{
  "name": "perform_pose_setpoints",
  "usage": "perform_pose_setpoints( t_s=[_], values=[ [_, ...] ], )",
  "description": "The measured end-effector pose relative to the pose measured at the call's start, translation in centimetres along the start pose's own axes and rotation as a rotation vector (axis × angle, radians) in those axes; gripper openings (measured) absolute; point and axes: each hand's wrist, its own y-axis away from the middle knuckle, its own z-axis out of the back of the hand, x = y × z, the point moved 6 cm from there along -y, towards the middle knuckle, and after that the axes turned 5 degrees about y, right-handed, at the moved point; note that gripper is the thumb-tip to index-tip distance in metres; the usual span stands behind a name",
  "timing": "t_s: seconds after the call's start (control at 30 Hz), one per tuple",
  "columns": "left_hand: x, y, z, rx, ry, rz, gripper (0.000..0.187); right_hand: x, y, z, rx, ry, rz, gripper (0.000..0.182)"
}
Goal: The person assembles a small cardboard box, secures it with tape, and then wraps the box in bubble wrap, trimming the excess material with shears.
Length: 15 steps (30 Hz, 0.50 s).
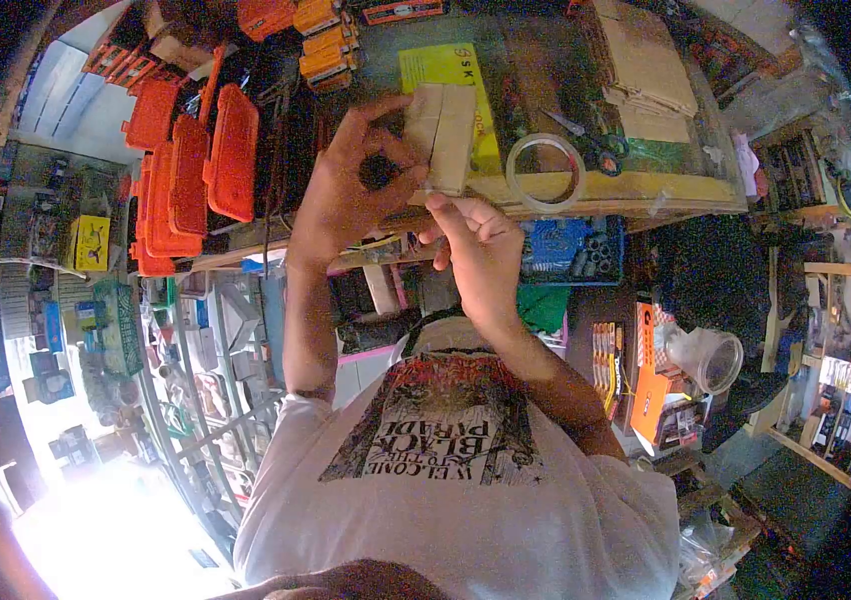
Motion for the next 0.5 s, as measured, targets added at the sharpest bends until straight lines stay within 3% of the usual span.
perform_pose_setpoints(
  t_s=[0.37,0.5],
  values=[
    [0.38,-0.08,0.26,-0.002,0.002,-0.006,0.061,-0.32,-0.17,-0.18,-0.022,-0.01,0.044,0.023],
    [1.07,0.14,0.11,-0.014,0.115,0.147,0.047,-0.55,-0.24,-0.04,-0.015,-0.019,0.066,0.022]
  ],
)
